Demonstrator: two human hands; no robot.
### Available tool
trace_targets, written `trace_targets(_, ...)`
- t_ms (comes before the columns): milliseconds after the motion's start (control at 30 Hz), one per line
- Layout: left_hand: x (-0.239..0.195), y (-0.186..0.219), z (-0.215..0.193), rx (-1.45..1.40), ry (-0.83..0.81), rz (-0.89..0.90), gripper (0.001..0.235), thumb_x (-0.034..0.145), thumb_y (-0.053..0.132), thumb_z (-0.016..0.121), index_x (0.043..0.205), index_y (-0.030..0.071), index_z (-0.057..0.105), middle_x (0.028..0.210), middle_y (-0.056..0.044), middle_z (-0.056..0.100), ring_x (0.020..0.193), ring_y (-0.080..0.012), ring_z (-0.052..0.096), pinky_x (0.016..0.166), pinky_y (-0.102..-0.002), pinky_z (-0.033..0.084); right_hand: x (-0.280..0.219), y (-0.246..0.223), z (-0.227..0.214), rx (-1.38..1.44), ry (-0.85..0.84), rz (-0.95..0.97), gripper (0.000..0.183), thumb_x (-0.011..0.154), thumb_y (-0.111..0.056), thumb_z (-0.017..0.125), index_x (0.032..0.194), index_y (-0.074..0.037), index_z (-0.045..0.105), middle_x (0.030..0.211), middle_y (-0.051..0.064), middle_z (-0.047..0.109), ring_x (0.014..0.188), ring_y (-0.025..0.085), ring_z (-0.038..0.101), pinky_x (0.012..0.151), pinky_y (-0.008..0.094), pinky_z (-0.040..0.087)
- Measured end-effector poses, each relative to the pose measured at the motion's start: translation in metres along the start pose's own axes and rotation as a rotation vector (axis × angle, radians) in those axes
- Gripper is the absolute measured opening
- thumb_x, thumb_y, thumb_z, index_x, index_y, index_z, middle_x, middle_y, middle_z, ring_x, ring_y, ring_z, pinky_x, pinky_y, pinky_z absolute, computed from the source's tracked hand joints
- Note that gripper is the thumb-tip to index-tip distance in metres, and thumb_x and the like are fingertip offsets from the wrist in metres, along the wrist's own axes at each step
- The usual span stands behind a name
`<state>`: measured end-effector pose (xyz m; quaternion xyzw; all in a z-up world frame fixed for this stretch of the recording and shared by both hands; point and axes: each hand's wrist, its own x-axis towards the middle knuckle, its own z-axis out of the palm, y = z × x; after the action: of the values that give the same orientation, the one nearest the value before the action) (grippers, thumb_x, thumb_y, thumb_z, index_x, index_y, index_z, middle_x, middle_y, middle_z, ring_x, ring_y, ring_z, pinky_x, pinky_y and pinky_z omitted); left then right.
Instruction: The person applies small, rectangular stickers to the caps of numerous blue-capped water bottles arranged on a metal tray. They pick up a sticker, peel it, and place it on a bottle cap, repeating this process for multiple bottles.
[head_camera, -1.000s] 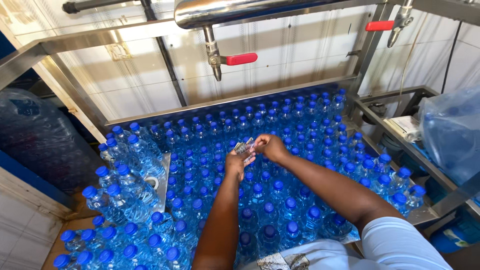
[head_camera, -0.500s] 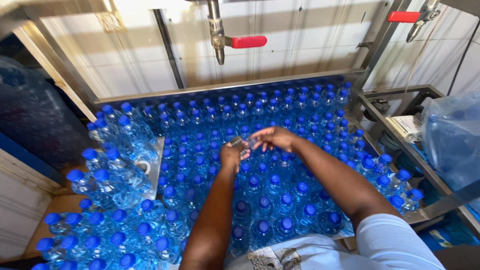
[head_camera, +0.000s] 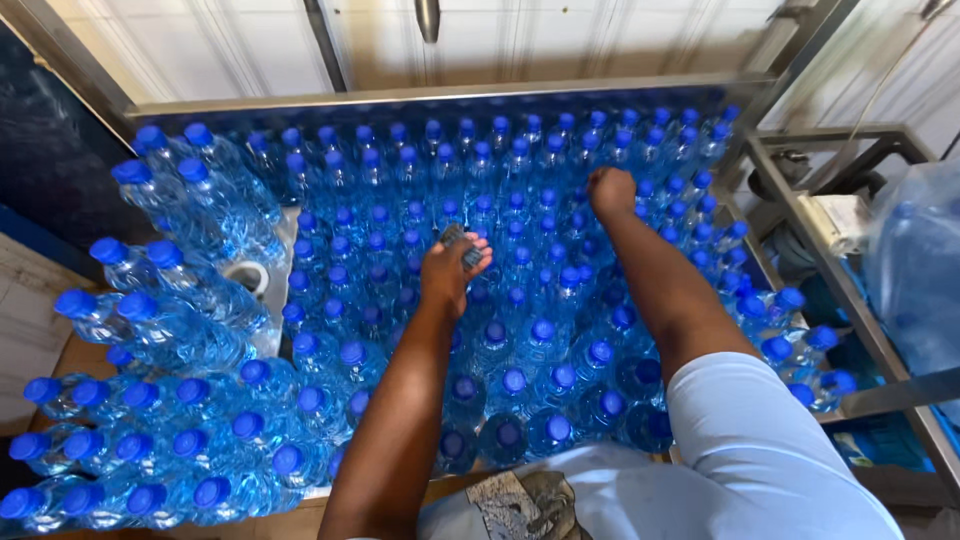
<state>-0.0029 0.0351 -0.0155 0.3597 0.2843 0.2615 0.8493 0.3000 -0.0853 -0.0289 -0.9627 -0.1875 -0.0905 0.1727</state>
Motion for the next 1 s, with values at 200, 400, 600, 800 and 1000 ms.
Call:
trace_targets(200, -0.004, -0.002, 0.000, 0.001, 0.020, 0.020, 0.029, 0.097, 0.012, 0.075, 0.120, -0.007, 0.072, 0.109, -0.031, 0.080, 0.094, -0.0376, 0.084, 0.086, -0.049, 0.073, -0.012, -0.008, -0.001, 0.034, 0.024, -0.181, 0.021, 0.093, -0.022, 0.090, 0.108, -0.016, 0.078, 0.107, 0.013, 0.075, 0.111, 0.040, 0.078, 0.099, 0.056, 0.064)
trace_targets(400, 0.006, -0.010, -0.008, -0.026, 0.032, 0.033, 0.031, 0.101, 0.013, 0.068, 0.124, -0.007, 0.072, 0.115, -0.028, 0.081, 0.099, -0.0359, 0.084, 0.086, -0.048, 0.073, -0.054, -0.023, -0.008, -0.169, 0.007, -0.373, 0.044, 0.117, -0.033, 0.060, 0.141, 0.001, 0.074, 0.151, 0.030, 0.062, 0.147, 0.045, 0.056, 0.124, 0.057, 0.040)
trace_targets(600, -0.001, -0.001, -0.008, 0.033, 0.061, 0.112, 0.031, 0.100, 0.012, 0.077, 0.127, -0.003, 0.074, 0.117, -0.023, 0.083, 0.099, -0.0341, 0.085, 0.083, -0.051, 0.073, -0.070, -0.029, -0.017, -0.145, -0.382, -0.287, 0.101, 0.117, -0.078, 0.025, 0.180, 0.000, 0.016, 0.187, 0.022, 0.018, 0.175, 0.035, 0.011, 0.141, 0.059, -0.005)
trace_targets(800, 0.006, -0.011, -0.010, 0.048, 0.057, 0.092, 0.032, 0.093, 0.011, 0.087, 0.121, -0.001, 0.078, 0.109, -0.016, 0.083, 0.093, -0.0307, 0.085, 0.078, -0.045, 0.073, -0.082, -0.045, -0.039, -0.056, -0.152, -0.533, 0.091, 0.120, -0.062, 0.046, 0.175, 0.009, 0.031, 0.180, 0.034, 0.033, 0.171, 0.043, 0.022, 0.138, 0.065, -0.001)
trace_targets(1000, 0.011, -0.006, 0.003, 0.031, 0.027, 0.055, 0.028, 0.090, 0.012, 0.091, 0.115, 0.006, 0.082, 0.102, -0.009, 0.084, 0.083, -0.0268, 0.085, 0.073, -0.045, 0.075, -0.136, -0.100, -0.052, 0.814, -0.427, -0.649, 0.050, 0.081, -0.016, 0.103, 0.125, -0.012, 0.080, 0.111, 0.010, 0.078, 0.097, 0.026, 0.081, 0.086, 0.039, 0.065)
